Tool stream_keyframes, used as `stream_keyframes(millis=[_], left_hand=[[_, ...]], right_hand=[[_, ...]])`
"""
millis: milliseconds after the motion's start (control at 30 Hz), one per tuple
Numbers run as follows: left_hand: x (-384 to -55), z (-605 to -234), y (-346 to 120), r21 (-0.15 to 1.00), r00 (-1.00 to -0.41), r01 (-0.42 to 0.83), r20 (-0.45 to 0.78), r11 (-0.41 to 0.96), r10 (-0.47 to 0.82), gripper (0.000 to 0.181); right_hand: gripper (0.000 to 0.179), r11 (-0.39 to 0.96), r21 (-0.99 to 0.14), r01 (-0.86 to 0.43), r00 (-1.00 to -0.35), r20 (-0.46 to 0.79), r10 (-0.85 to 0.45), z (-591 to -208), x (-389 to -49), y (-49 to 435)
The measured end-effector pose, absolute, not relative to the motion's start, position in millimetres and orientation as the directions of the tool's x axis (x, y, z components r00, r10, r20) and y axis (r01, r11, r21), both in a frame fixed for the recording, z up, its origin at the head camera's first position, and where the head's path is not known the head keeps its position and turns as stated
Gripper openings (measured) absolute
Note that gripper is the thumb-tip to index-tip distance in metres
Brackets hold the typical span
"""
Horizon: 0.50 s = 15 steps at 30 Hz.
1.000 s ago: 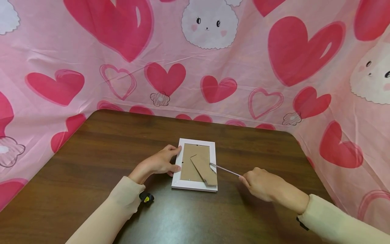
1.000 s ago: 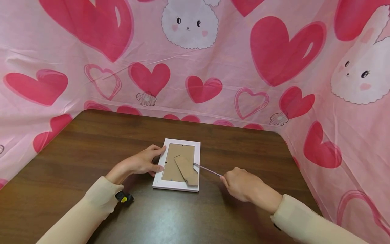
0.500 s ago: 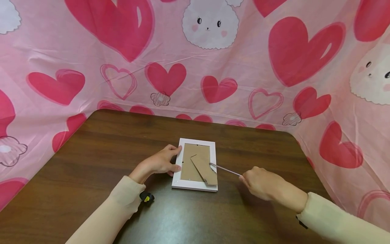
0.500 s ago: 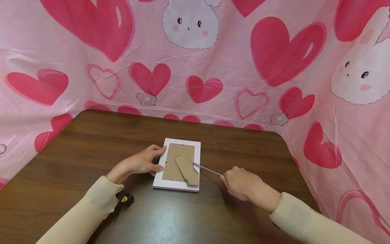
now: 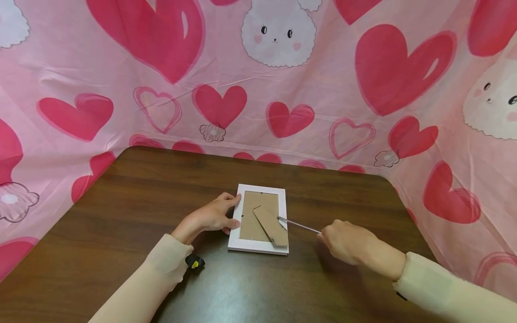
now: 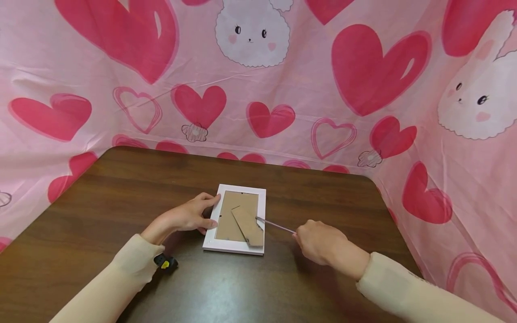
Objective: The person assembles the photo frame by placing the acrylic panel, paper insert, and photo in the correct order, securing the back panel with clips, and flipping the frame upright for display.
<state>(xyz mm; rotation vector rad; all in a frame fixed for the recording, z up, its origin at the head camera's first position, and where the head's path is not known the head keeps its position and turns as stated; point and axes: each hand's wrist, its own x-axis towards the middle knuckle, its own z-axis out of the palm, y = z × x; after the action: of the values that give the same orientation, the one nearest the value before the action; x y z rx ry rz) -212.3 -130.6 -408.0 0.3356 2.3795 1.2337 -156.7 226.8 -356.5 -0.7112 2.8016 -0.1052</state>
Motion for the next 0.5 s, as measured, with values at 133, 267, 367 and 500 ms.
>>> stream_keyframes(millis=[133, 267, 367, 500], left_hand=[[-212.5, -407.9, -130.4, 0.821, -0.876, 0.012, -0.267, 0.571, 0.403, 0.088], [-213.0, -408.2, -129.9, 0.824, -0.877, 0.012, -0.263, 0.566, 0.402, 0.088], [-213.4, -409.1, -130.1, 0.825, -0.877, 0.015, -0.261, 0.565, 0.404, 0.088], [-213.1, -410.7, -130.9, 0.819, -0.878, 0.011, -0.267, 0.574, 0.398, 0.088]], right_hand=[[0.041, 0.881, -0.126, -0.457, -0.85, -0.231, -0.474, -355.3, -156.8, 225.4], [0.041, 0.883, -0.118, -0.455, -0.85, -0.237, -0.47, -355.2, -157.1, 224.6], [0.041, 0.885, -0.114, -0.451, -0.852, -0.242, -0.465, -355.5, -157.0, 224.1], [0.04, 0.89, -0.1, -0.445, -0.857, -0.241, -0.455, -355.8, -157.7, 222.9]])
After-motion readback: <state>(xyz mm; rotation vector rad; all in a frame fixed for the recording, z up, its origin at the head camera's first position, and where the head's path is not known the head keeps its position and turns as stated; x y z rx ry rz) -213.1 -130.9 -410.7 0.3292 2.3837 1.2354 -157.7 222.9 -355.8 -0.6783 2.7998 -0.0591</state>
